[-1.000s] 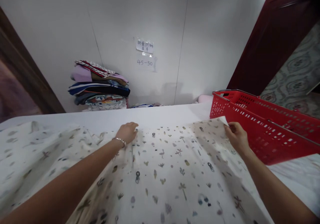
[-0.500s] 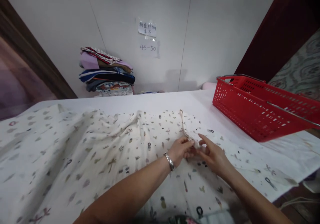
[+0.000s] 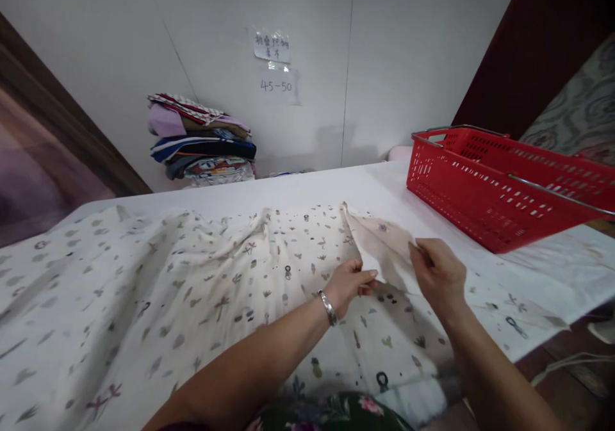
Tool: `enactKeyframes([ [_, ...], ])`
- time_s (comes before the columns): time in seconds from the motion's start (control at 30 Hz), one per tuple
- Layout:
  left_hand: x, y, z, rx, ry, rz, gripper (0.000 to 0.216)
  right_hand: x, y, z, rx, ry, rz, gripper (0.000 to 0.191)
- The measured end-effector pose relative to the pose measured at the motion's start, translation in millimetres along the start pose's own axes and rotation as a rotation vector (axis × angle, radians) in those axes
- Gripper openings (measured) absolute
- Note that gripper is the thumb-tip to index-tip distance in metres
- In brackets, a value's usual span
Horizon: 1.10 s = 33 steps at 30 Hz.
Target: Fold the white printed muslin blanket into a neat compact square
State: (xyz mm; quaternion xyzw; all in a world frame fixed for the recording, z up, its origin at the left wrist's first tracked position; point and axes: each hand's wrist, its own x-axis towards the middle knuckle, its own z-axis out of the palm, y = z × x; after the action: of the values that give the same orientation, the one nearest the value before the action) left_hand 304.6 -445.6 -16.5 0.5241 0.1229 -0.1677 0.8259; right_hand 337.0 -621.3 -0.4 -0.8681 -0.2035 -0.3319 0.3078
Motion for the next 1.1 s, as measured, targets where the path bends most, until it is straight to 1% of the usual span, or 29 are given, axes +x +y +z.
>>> enactKeyframes([
  [0.03, -1.8, 0.7, 1.2, -0.010, -0.003, 0.014, 0.035, -2.6, -1.3, 2.5, -0.002, -0.097, -0.048, 0.017],
  [0.1, -4.6, 1.4, 2.6, -0.048, 0.002, 0.030, 0.036, -11.0, -5.0, 9.7, 0.047, -0.335, -0.128, 0.022],
  [0.13, -5.4, 1.4, 2.6, -0.063, 0.010, 0.033, 0.036, -15.7, -6.9, 13.3, 0.084, -0.418, -0.146, 0.025],
  [0.17, -5.9, 1.2, 2.4, -0.071, 0.018, 0.035, 0.037, -19.9, -8.5, 16.3, 0.121, -0.453, -0.143, 0.026],
  [0.27, -6.0, 0.4, 1.5, -0.072, 0.025, 0.025, 0.036, -27.4, -10.7, 20.7, 0.200, -0.398, -0.108, 0.024],
  [0.37, -5.9, 0.7, 1.8, -0.076, 0.015, 0.015, 0.038, -28.4, -10.9, 20.7, 0.208, -0.302, -0.084, 0.022],
  [0.43, -6.1, 1.4, 1.9, -0.074, 0.009, 0.016, 0.038, -28.2, -11.4, 20.4, 0.205, -0.279, -0.076, 0.021],
  [0.57, -6.1, 1.4, 0.4, -0.076, 0.015, 0.018, 0.039, -29.0, -13.1, 20.4, 0.201, -0.340, -0.110, 0.022],
  [0.67, -6.2, 0.6, 0.2, -0.072, 0.026, 0.022, 0.038, -30.6, -12.9, 21.7, 0.150, -0.362, -0.129, 0.023],
  [0.8, -6.5, 3.2, 3.6, 0.031, 0.005, 0.062, 0.036, -32.2, -8.2, 23.8, 0.136, -0.386, -0.129, 0.025],
  [0.87, -5.0, 5.8, 3.8, 0.148, -0.026, 0.123, 0.035, -32.2, -3.7, 22.7, 0.192, -0.335, -0.116, 0.024],
  [0.9, -3.2, 7.1, 2.5, 0.222, -0.038, 0.157, 0.035, -31.9, -1.1, 21.2, 0.219, -0.287, -0.097, 0.022],
  [0.93, -0.6, 8.4, 0.0, 0.297, -0.041, 0.186, 0.033, -31.4, 1.8, 19.2, 0.236, -0.218, -0.067, 0.020],
  [1.0, 7.7, 11.1, -9.1, 0.436, -0.021, 0.224, 0.029, -29.9, 7.9, 13.5, 0.215, -0.039, 0.027, 0.015],
  [1.03, 13.5, 12.8, -15.6, 0.506, 0.000, 0.242, 0.026, -28.7, 11.0, 10.1, 0.179, 0.060, 0.079, 0.014],
  [1.1, 27.6, 18.4, -31.4, 0.673, 0.083, 0.313, 0.021, -25.1, 16.6, 2.7, 0.105, 0.235, 0.151, 0.015],
])
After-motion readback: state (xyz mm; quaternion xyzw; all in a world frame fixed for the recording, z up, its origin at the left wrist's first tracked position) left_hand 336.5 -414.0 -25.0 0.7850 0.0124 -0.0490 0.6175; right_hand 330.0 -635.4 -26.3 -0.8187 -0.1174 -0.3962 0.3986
